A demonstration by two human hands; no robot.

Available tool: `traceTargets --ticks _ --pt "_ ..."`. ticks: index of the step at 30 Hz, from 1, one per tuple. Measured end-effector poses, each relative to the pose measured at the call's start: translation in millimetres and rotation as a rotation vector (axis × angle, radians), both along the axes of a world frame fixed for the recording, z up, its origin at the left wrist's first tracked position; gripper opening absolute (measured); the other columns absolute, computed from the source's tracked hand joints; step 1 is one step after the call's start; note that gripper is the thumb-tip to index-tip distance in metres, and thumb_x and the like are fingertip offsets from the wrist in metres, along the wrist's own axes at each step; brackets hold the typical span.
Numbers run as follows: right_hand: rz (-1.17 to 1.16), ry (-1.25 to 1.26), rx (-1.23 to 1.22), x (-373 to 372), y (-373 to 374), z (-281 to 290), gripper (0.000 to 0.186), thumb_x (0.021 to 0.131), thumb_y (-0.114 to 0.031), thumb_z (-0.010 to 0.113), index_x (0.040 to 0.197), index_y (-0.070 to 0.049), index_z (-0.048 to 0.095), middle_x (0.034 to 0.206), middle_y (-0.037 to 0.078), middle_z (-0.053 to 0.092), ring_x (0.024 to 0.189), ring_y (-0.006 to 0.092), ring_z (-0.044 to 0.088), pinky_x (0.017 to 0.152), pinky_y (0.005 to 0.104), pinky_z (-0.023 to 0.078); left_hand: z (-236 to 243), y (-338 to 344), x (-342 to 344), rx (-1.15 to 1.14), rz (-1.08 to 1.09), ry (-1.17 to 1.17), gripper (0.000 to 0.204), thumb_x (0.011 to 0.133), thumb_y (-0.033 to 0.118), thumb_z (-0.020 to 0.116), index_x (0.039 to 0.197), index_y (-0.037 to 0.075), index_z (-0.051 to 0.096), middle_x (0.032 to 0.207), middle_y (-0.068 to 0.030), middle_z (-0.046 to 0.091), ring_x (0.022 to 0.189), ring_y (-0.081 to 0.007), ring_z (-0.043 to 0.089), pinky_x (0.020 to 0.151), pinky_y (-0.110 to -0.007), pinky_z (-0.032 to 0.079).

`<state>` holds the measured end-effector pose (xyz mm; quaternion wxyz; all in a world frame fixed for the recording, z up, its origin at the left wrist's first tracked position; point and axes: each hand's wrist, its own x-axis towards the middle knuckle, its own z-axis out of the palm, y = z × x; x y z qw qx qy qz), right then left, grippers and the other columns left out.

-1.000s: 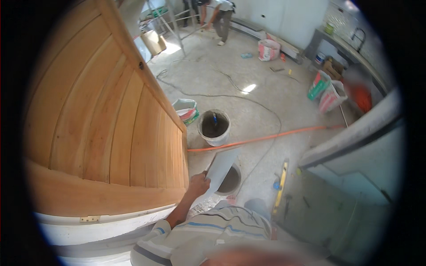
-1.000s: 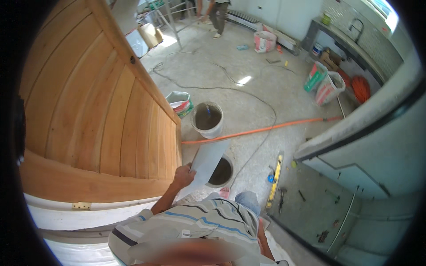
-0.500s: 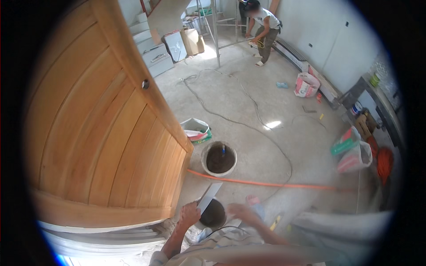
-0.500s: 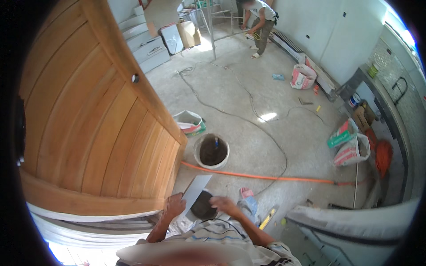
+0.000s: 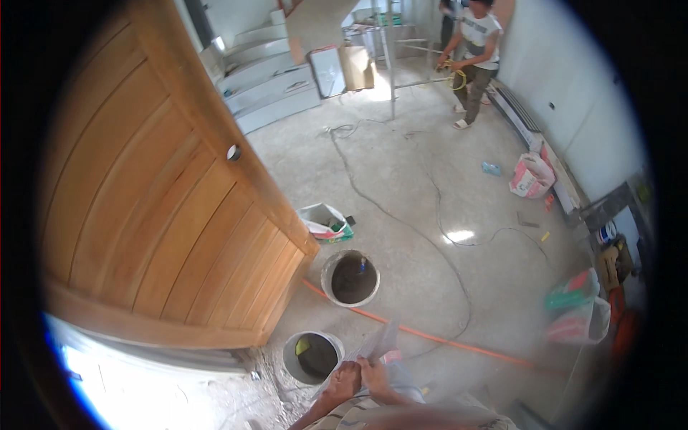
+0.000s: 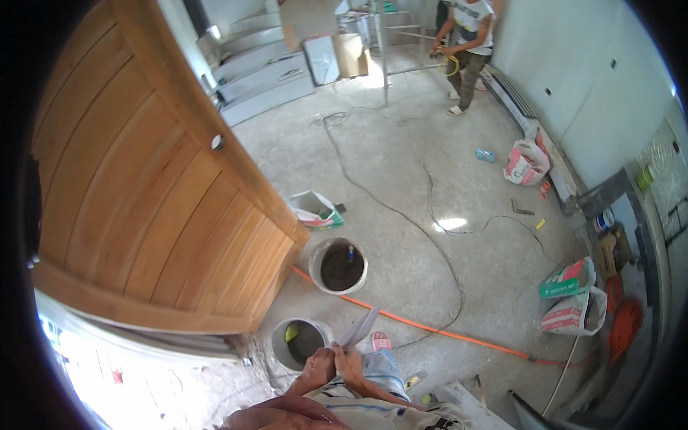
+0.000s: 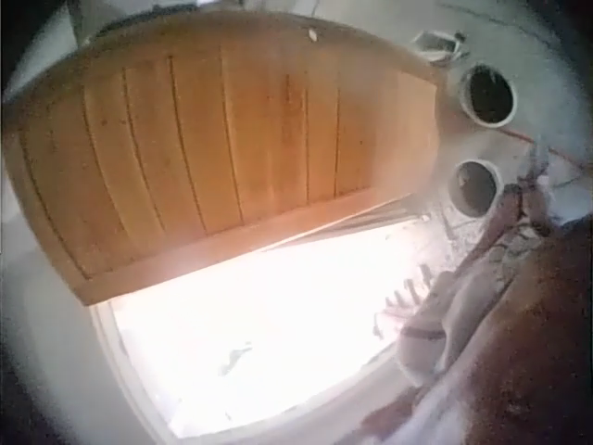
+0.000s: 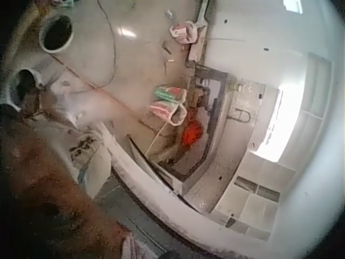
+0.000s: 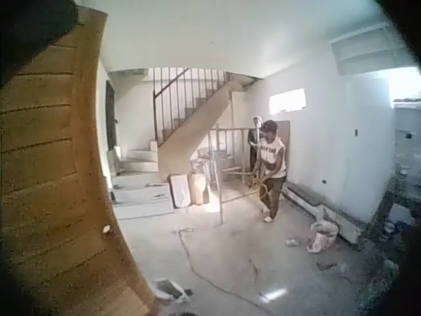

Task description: Cutting a floor tile using an angle grinder and applying mortar to a tile with a trowel.

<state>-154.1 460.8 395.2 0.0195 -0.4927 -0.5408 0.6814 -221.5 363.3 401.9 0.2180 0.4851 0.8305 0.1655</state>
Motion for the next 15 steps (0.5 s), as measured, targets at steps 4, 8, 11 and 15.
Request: traceTargets --ticks 4,8,11,15 --pt "0.041 -0.020 -0.025 25.5 8.7 4.3 0.032 0.083 -0.026 0.058 0.084 0.005 0.065 0.075 0.014 0.065 0.083 0.0200 0.064 0.068 0.0327 0.049 12.5 -1.8 24.5 0.081 0.023 -0.039 0.033 0.070 0.002 0.054 0.103 0.000 0.056 0.102 -0.0173 0.062 0.095 -0.0336 0.058 0.072 -0.042 0.050" --pt "0.016 0.270 -0.038 48.5 15.1 5.6 0.022 0.083 -0.017 0.056 0.090 0.002 0.064 0.081 0.014 0.064 0.084 0.0190 0.063 0.067 0.0323 0.050 28.3 -26.2 27.5 0.361 0.134 -0.217 0.027 0.079 0.016 0.060 0.105 0.007 0.059 0.101 -0.0127 0.065 0.095 -0.0346 0.060 0.079 -0.045 0.047" --pt "-0.002 0.318 -0.163 58.3 27.2 13.2 0.022 0.082 -0.010 0.053 0.099 0.001 0.061 0.090 0.012 0.064 0.079 0.0201 0.063 0.065 0.0351 0.051 -21.0 -73.5 21.2 0.432 0.376 -0.163 0.030 0.083 0.023 0.059 0.109 0.008 0.059 0.097 -0.0139 0.065 0.088 -0.0358 0.062 0.076 -0.047 0.048" --pt "0.258 0.216 0.192 35.6 3.0 41.5 0.025 0.081 -0.019 0.058 0.090 0.004 0.063 0.078 0.005 0.062 0.072 0.0144 0.058 0.062 0.0311 0.048 -147.8 -175.0 -15.9 0.195 0.431 0.109 0.027 0.090 0.028 0.052 0.107 0.009 0.061 0.085 -0.0203 0.063 0.073 -0.0394 0.062 0.060 -0.050 0.049"
